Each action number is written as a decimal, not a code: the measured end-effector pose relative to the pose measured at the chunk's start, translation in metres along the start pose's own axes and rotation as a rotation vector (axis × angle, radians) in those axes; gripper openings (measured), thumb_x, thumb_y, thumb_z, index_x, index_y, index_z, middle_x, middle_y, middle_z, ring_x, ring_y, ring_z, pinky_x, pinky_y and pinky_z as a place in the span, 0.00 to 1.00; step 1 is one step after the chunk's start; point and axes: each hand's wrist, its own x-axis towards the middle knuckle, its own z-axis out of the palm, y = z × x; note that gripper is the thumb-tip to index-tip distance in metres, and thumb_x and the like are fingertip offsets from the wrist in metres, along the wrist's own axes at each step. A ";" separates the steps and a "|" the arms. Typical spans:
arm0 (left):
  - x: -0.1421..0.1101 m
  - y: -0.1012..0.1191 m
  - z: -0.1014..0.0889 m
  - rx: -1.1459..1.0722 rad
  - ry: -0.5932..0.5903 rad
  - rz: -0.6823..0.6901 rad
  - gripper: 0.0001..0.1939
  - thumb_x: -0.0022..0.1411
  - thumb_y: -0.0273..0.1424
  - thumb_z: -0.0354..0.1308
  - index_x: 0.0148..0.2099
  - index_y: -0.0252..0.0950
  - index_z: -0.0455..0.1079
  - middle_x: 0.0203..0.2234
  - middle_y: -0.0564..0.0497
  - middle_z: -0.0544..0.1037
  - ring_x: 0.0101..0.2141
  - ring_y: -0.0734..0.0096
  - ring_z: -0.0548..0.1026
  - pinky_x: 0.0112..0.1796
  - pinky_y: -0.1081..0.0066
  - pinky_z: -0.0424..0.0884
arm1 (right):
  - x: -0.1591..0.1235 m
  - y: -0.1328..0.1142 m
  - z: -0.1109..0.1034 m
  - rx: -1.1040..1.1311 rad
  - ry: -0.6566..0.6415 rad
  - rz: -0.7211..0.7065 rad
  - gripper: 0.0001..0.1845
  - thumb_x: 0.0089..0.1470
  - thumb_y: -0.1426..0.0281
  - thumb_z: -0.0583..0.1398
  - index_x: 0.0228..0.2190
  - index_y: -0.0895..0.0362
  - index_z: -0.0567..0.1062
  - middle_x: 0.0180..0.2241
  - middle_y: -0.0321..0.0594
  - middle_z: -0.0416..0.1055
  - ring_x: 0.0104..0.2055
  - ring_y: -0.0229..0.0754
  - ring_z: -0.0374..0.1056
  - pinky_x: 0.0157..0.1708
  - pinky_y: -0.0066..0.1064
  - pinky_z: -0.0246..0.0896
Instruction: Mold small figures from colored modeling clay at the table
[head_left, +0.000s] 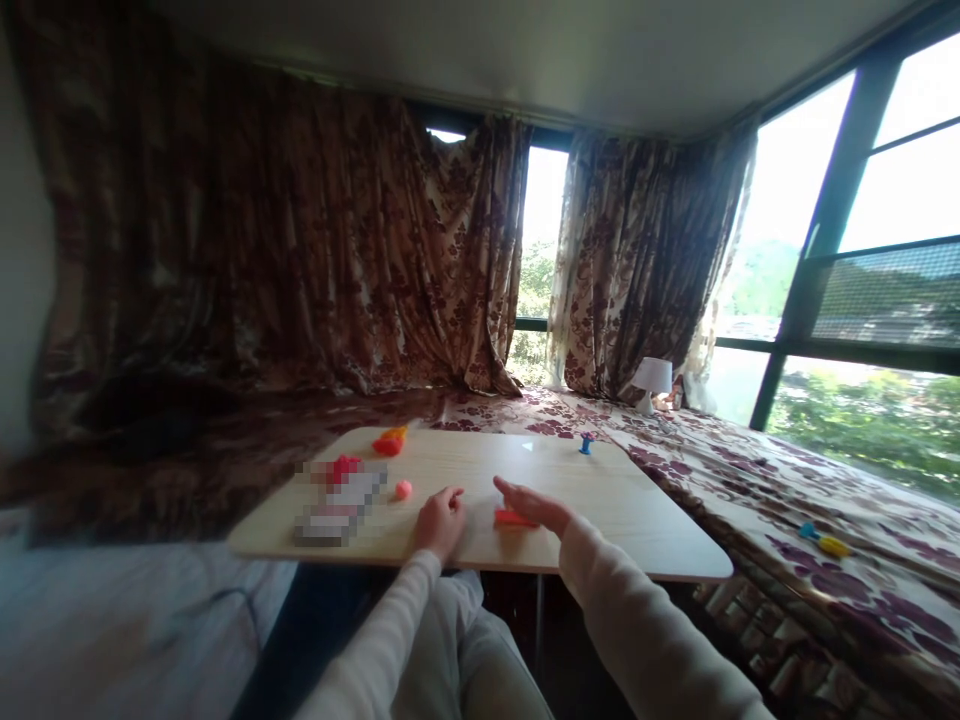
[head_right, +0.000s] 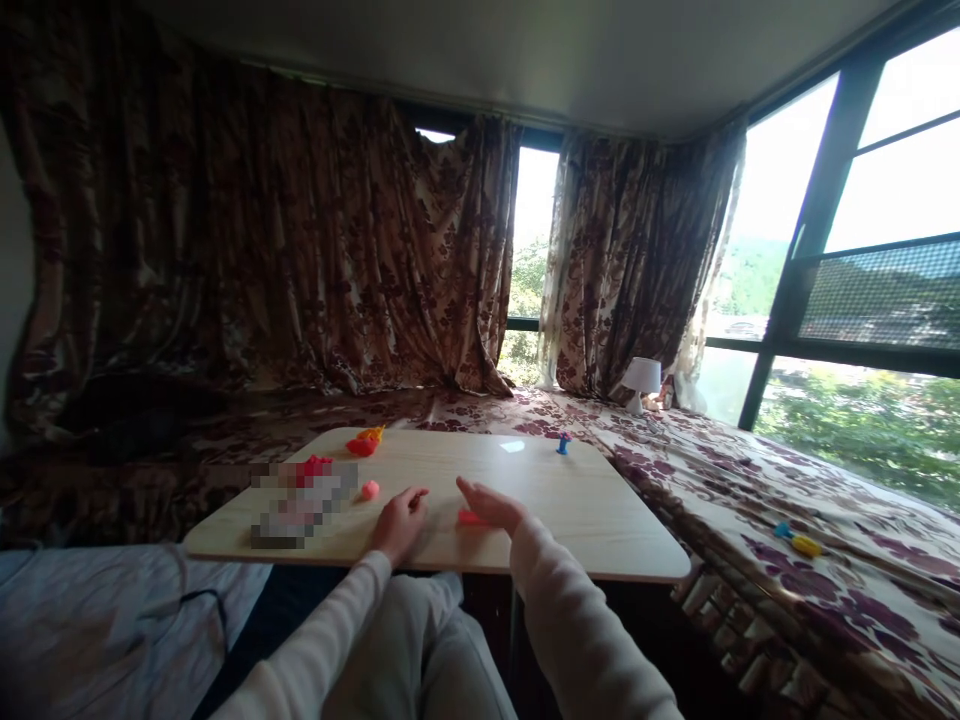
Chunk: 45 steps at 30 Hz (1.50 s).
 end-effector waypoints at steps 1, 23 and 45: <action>0.000 0.001 0.000 0.000 -0.015 0.026 0.14 0.56 0.27 0.50 0.43 0.35 0.71 0.37 0.48 0.78 0.40 0.69 0.73 0.42 0.74 0.66 | 0.001 0.006 -0.005 0.017 0.012 0.011 0.27 0.62 0.65 0.37 0.48 0.54 0.70 0.47 0.40 0.71 0.51 0.43 0.63 0.51 0.38 0.55; 0.009 0.014 -0.013 -0.592 -0.039 0.076 0.21 0.53 0.44 0.52 0.38 0.31 0.71 0.32 0.44 0.79 0.35 0.65 0.75 0.38 0.68 0.69 | -0.016 -0.022 0.042 0.335 0.458 0.060 0.08 0.46 0.71 0.60 0.31 0.53 0.79 0.33 0.39 0.75 0.40 0.44 0.66 0.42 0.33 0.56; 0.003 0.009 0.002 -0.501 -0.123 0.143 0.14 0.48 0.35 0.57 0.36 0.32 0.75 0.29 0.47 0.80 0.33 0.65 0.75 0.36 0.71 0.69 | -0.017 -0.038 0.054 0.230 0.500 0.150 0.08 0.48 0.71 0.59 0.22 0.53 0.77 0.32 0.37 0.73 0.40 0.42 0.62 0.41 0.32 0.52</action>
